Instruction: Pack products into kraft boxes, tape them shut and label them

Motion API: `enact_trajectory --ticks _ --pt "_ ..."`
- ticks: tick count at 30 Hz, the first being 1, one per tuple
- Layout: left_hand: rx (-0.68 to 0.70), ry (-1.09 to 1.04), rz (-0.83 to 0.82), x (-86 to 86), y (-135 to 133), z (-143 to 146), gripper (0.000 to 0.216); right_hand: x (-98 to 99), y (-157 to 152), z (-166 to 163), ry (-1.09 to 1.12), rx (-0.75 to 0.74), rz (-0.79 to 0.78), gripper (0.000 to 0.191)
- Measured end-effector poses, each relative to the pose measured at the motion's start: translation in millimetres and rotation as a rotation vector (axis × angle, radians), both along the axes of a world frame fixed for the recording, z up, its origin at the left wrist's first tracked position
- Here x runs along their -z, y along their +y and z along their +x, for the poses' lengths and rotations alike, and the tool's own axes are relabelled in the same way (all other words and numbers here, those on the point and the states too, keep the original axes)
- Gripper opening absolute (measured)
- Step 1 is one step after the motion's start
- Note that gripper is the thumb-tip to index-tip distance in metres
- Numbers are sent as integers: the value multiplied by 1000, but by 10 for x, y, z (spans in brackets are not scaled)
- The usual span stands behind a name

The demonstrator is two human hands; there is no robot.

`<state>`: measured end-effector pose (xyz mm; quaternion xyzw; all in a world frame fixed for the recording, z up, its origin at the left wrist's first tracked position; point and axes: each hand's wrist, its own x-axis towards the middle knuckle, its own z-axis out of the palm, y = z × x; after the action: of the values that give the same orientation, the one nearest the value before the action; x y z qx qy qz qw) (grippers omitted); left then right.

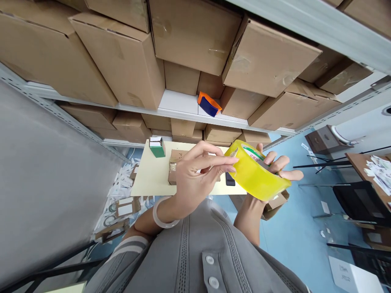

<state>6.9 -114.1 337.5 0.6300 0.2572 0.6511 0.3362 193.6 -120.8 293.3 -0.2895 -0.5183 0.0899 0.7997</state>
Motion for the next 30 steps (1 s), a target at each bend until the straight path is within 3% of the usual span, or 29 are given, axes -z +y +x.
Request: enact_trajectory --ticks 3,12,26,30 --pt "13 -3 -18 -34 -28 -21 9 -20 -49 -38 32 26 3 12" --pt "69 1 -42 -125 -45 -28 13 1 -89 -3 49 40 151 18" --pt "130 125 -55 -93 -71 -19 21 7 -115 -22 56 105 46 29" --pt "99 125 -37 -85 -55 10 24 -17 -111 -50 70 80 -25 19"
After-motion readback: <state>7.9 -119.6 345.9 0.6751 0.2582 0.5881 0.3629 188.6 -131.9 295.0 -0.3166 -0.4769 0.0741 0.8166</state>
